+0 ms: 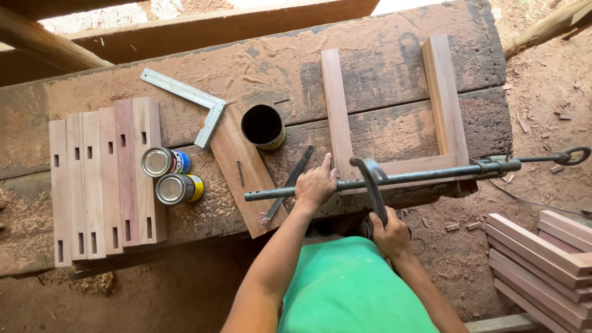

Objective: The person assembles a wooden frame by hammering nails into the joints of three wooden pieces. They use a metal bar clamp to hold the frame in place while hammering, then remove the clamp and continue hammering additional nails to secure the joints.

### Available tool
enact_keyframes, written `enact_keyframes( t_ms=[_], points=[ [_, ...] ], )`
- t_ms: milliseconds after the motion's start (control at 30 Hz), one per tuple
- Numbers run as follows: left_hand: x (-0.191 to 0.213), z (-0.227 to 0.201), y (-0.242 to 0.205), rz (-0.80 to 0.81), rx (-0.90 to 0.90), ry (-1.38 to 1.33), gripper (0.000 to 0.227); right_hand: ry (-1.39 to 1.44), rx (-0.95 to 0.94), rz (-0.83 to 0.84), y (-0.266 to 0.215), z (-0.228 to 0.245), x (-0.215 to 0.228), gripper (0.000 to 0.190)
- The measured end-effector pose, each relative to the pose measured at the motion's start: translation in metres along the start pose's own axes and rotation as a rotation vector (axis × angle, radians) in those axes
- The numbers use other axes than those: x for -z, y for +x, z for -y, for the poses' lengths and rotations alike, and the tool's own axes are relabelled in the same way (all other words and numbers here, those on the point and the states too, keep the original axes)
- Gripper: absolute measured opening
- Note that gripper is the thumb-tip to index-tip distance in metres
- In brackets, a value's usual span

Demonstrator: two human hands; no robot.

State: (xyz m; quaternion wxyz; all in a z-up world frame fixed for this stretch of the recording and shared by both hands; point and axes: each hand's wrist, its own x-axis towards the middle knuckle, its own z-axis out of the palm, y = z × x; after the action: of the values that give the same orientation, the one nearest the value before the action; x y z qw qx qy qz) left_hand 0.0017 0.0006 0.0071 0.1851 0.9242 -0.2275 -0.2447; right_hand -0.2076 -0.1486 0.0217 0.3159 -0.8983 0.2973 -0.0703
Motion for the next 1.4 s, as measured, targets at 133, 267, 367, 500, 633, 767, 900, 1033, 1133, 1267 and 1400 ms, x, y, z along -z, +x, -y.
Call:
enact_keyframes(
  t_ms=[133,267,367,500,633,767,900,1033,1133,1267,1400],
  points=[
    [-0.002,0.0,-0.002,-0.008,0.008,0.013,0.063,0.051,0.056,-0.19,-0.027,-0.021,-0.001,0.024],
    [-0.009,0.001,0.0,-0.011,0.008,0.015,0.063,-0.071,0.041,-0.08,-0.014,-0.066,-0.027,0.038],
    [-0.008,0.002,-0.003,-0.01,0.004,0.014,0.064,-0.117,-0.06,0.046,-0.006,-0.041,-0.018,0.033],
    [-0.005,0.001,-0.001,-0.034,0.008,0.023,0.064,-0.044,0.224,-0.354,-0.017,-0.072,-0.01,0.022],
    [-0.004,0.0,-0.001,-0.032,0.007,0.02,0.063,-0.091,0.406,-0.389,0.0,-0.019,-0.008,0.034],
    [-0.009,0.002,-0.001,-0.028,0.001,0.037,0.064,-0.11,-0.058,0.028,-0.01,-0.053,-0.028,0.036],
    [-0.008,0.002,0.0,-0.041,0.011,0.038,0.063,-0.067,0.184,-0.364,-0.027,-0.061,-0.016,0.025],
    [-0.005,0.0,0.001,-0.04,0.01,0.035,0.063,-0.162,0.052,-0.118,-0.011,-0.064,-0.033,0.035],
    [-0.004,0.0,0.0,-0.04,-0.01,0.024,0.063,-0.094,-0.05,0.034,-0.004,-0.046,-0.024,0.036],
    [-0.003,0.0,-0.002,-0.046,0.006,0.029,0.062,-0.048,0.132,-0.282,-0.014,-0.034,-0.015,0.033],
    [-0.01,0.004,0.0,-0.033,0.005,0.011,0.063,-0.232,-0.109,0.191,-0.005,-0.072,-0.033,0.043]
  ],
)
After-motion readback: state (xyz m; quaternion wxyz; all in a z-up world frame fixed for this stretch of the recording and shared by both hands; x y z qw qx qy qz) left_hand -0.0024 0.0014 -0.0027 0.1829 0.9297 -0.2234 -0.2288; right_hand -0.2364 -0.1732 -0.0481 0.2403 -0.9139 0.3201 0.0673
